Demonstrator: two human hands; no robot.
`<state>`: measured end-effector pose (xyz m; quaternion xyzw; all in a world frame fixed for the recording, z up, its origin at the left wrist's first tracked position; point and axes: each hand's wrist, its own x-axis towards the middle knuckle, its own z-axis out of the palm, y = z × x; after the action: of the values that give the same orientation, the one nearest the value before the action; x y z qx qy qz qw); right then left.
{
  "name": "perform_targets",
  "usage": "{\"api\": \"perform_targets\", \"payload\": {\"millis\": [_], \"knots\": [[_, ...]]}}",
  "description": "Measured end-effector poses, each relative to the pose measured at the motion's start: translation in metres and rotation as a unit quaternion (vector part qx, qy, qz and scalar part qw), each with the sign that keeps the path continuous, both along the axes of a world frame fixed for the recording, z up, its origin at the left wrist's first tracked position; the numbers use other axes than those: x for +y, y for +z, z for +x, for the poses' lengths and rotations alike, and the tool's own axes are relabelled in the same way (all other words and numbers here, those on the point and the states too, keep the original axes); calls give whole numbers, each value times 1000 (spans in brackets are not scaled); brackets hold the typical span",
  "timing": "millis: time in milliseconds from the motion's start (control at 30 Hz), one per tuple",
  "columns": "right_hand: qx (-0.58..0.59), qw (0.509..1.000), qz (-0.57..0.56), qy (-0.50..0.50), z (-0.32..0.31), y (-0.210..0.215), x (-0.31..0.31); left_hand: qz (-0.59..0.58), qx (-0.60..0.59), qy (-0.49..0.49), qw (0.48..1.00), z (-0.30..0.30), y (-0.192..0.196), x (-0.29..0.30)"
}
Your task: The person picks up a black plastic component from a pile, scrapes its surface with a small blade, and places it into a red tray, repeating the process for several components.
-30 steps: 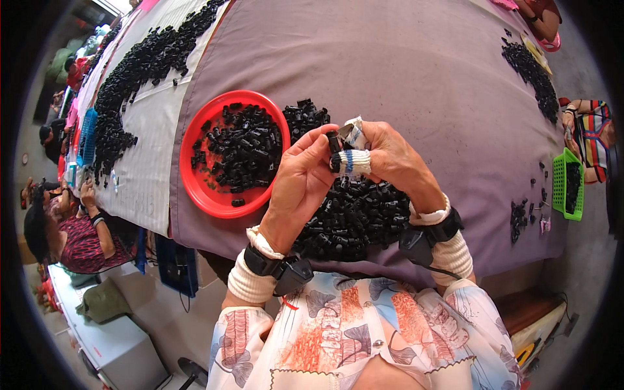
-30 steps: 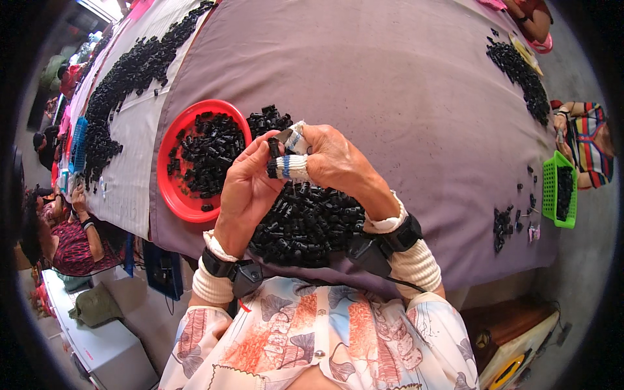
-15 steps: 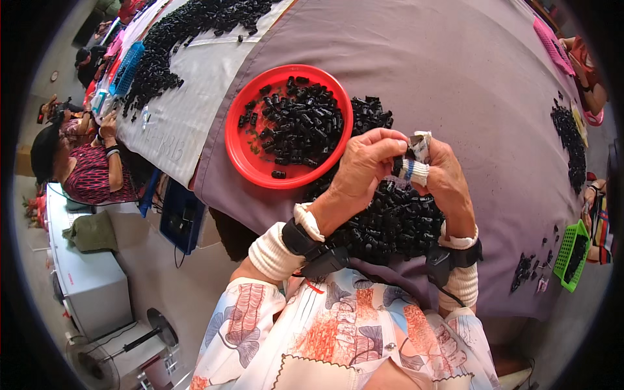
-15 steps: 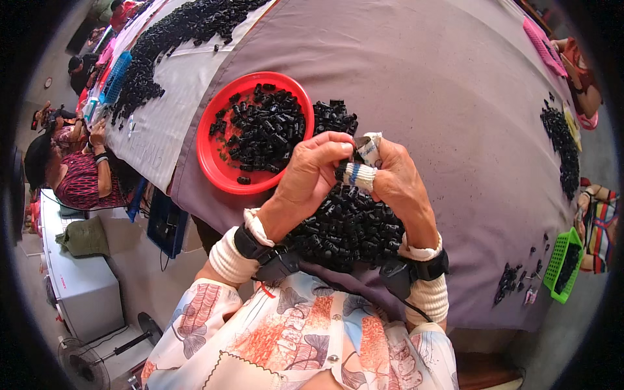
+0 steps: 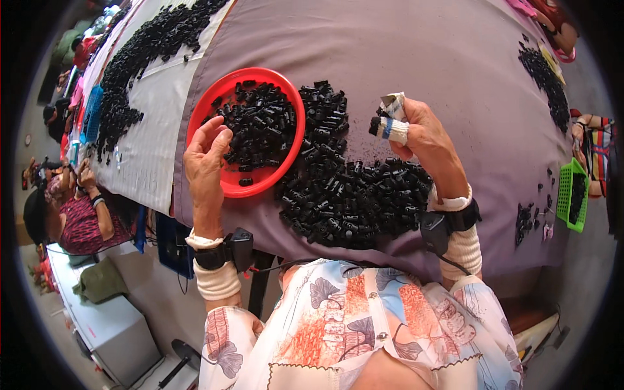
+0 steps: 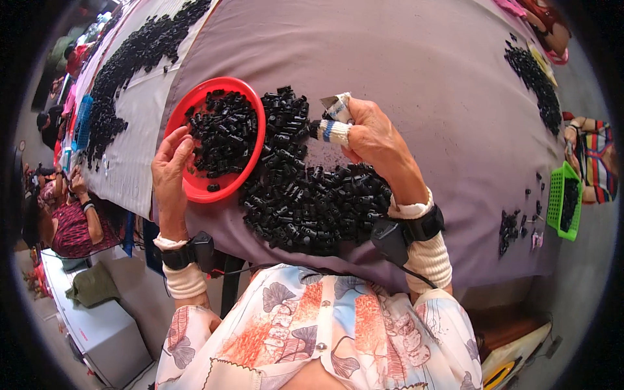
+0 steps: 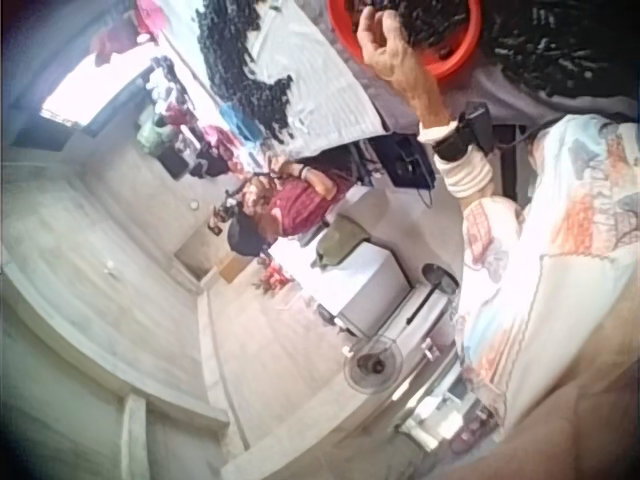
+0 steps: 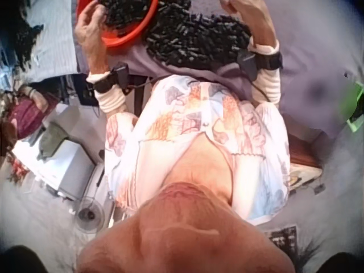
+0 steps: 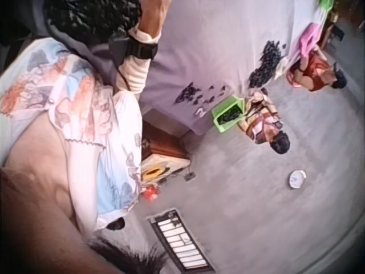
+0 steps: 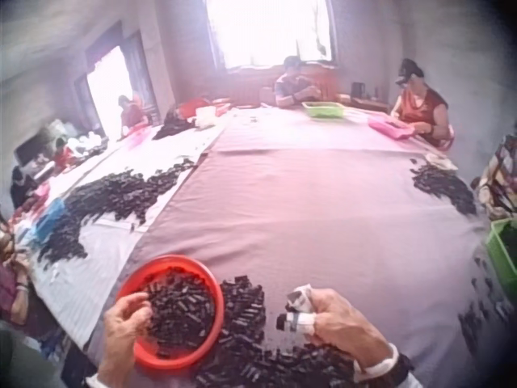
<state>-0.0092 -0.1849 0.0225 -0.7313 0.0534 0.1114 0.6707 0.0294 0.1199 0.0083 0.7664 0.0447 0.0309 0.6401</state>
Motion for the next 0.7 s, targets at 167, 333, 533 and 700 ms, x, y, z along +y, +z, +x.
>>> {"api": "perform_targets", "payload": {"millis": [167, 333, 533, 700], "knots": [[-7, 1000, 27, 6, -1, -1, -2, 89, -4, -195, 977, -18, 15, -63], [-13, 1000, 0, 7, -7, -7, -8, 358, -150, -359, 849, -32, -22, -117], [3, 1000, 13, -15, -10, -5, -11, 444, -179, -379, 792, -39, -40, -129], [8, 1000, 12, -5, -6, -6, -8, 351, -124, -343, 862, -33, -36, -127]]}}
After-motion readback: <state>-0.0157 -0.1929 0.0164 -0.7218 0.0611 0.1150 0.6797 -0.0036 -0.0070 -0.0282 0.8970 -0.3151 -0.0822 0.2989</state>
